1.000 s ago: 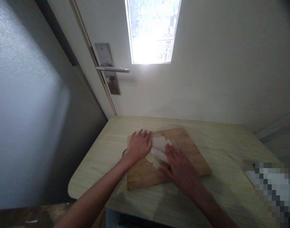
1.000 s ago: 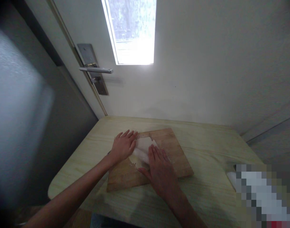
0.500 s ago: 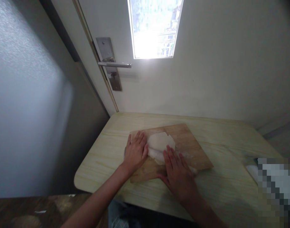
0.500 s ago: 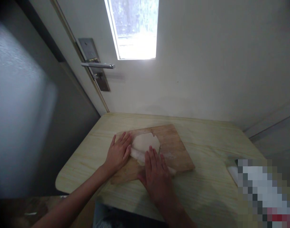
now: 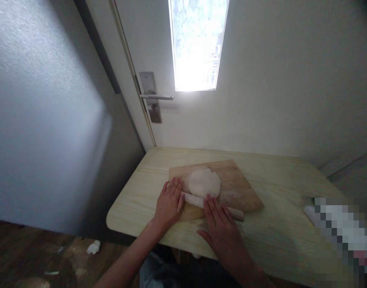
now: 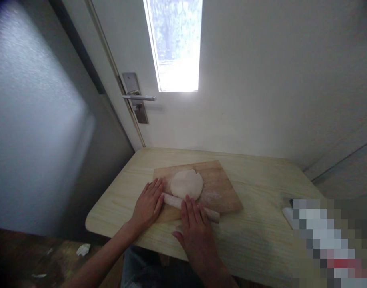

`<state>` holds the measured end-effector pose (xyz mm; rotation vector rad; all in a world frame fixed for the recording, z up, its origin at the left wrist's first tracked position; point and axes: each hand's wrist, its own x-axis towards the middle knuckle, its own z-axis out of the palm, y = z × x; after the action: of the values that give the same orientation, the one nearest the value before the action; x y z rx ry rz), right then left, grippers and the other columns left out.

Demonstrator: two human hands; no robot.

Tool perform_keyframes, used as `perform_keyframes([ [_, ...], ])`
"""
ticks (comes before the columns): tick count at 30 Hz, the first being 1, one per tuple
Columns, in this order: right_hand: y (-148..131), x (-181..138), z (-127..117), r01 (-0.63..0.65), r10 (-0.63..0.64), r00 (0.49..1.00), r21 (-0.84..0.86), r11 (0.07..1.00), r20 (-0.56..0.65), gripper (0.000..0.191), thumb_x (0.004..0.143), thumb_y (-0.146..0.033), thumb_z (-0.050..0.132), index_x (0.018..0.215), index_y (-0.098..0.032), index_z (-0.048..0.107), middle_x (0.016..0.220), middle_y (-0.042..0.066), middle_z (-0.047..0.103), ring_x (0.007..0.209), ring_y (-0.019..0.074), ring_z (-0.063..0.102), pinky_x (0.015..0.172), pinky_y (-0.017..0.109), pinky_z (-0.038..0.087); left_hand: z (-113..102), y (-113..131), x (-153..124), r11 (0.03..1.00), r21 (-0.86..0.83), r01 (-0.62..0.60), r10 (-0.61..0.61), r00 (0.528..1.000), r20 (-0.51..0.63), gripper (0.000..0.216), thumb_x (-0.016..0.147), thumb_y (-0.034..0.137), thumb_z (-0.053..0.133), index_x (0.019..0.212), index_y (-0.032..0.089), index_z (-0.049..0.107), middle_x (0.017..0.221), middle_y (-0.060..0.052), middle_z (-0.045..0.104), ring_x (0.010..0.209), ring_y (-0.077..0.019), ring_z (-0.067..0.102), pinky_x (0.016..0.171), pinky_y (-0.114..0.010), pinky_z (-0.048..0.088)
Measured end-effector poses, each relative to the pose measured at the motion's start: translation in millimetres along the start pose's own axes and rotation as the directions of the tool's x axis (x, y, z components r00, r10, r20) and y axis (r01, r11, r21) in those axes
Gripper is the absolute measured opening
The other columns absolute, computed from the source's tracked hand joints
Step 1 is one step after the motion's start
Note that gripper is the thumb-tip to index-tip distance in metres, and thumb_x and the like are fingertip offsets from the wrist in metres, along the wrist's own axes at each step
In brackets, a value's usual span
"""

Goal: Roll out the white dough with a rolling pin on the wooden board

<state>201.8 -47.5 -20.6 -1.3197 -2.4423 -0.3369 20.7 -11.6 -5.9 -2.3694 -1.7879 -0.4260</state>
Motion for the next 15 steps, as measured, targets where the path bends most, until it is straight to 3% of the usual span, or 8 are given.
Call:
perform_keyframes([
  [3, 3.2, -8.8, -0.2, 0.067, -0.067, 0.998, 0.041, 0.997, -0.022, 0.05, 0.08, -0.03, 0.04, 0.122, -0.005, 0.035, 0.127, 0.016, 0.038, 0.115, 0.0251, 0.036, 0.091, 0.041, 0.035, -1.3, 0.9, -10.6, 1.0, 0.008, -0.007, 0.007, 1.0, -0.022, 0.043, 0.085, 0.03, 0.027, 0.122, 0.011, 0.036, 0.129, -0.01, 0.036, 0.122, -0.0202, 0.024, 0.099, -0.041, 0.026],
  [8, 35.2, -10.3, -0.9, 0.126, -0.123, 0.992, 0.114, 0.985, -0.035, 0.039, 0.081, -0.012, 0.031, 0.118, -0.013, 0.043, 0.115, 0.01, 0.052, 0.106, 0.0193, 0.046, 0.086, 0.036, 0.041, -5.1, -3.0, -17.8, 0.999, 0.013, -0.045, 0.045, 0.999, 0.0, 0.043, 0.084, 0.035, 0.029, 0.122, 0.015, 0.036, 0.13, -0.009, 0.035, 0.122, -0.0207, 0.024, 0.098, -0.041, 0.027],
  [15, 62.6, 4.4, -4.8, 0.173, -0.175, 0.983, 0.035, 0.984, 0.052, 0.028, 0.077, -0.009, 0.042, 0.103, -0.012, 0.051, 0.095, 0.011, 0.057, 0.085, 0.0223, 0.053, 0.073, 0.037, 0.045, -16.8, -12.0, -8.8, 0.956, -0.034, -0.293, 0.295, 0.948, 0.124, 0.032, 0.083, 0.028, 0.039, 0.113, 0.017, 0.044, 0.118, -0.007, 0.049, 0.113, -0.0171, 0.039, 0.096, -0.035, 0.03],
])
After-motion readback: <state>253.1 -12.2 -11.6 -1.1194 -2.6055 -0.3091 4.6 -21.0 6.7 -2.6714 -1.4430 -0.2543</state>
